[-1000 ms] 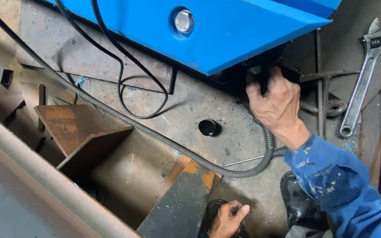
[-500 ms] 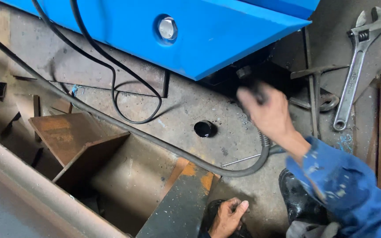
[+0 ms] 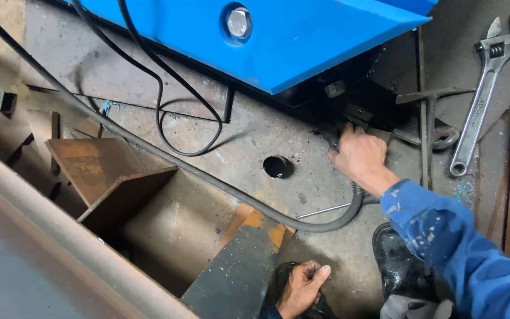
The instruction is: Applying black paint to metal industrial components using a brush and cleaning the nozzle/vent area.
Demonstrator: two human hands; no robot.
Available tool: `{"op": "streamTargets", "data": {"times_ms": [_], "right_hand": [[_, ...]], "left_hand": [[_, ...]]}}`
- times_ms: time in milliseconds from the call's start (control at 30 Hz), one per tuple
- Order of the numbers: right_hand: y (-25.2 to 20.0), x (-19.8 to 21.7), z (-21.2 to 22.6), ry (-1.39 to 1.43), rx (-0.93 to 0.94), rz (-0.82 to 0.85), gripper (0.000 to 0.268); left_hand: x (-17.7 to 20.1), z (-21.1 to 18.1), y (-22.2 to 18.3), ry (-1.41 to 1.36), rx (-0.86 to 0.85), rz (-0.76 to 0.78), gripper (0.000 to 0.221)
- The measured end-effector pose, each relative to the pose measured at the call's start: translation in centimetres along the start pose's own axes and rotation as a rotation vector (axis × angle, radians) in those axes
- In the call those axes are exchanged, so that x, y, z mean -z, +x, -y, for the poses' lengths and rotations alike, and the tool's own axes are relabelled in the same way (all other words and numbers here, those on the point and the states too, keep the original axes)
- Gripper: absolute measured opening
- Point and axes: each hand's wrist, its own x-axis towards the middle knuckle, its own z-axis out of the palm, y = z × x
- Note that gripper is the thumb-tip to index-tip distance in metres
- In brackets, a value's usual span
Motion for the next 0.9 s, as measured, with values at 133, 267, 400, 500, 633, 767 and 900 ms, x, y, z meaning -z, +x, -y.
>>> {"op": "streamTargets", "data": {"times_ms": [133, 267, 400, 500, 633, 767, 900], "right_hand": [[-1.2, 3.7, -0.1, 0.064, -0.093, 0.18, 0.055], [-5.8, 6.7, -1.4, 0.205, -0.181, 0.203, 0.055], [-10.7, 5.5, -4.2, 0.332, -0.31, 0.208, 0.066], [-13.7, 3.5, -6.3, 0.47, -0.457, 0.24, 0.075], [-16.0, 5.4, -5.5, 0.572, -0.469, 0.155, 0.086], [-19.5, 4.6, -6.3, 0.649, -0.494, 0.135, 0.085], [-23.6, 3.2, -7.5, 0.751, -0.488, 0.088, 0.085]], "left_hand": [[0.0, 0.1, -0.5, 0.102, -0.111, -0.058, 0.036], [-0.7, -2.9, -1.7, 0.13, -0.241, -0.134, 0.026], [-1.8, -6.2, -2.4, 0.286, -0.499, -0.191, 0.021], [-3.2, -8.3, -2.8, 0.361, -0.598, -0.199, 0.025], [-4.4, -9.2, -2.9, 0.627, -0.872, -0.152, 0.04], [-5.3, -8.6, -3.1, 0.849, -0.88, -0.047, 0.048], [-5.4, -7.9, -3.1, 0.92, -0.918, -0.025, 0.041]]}}
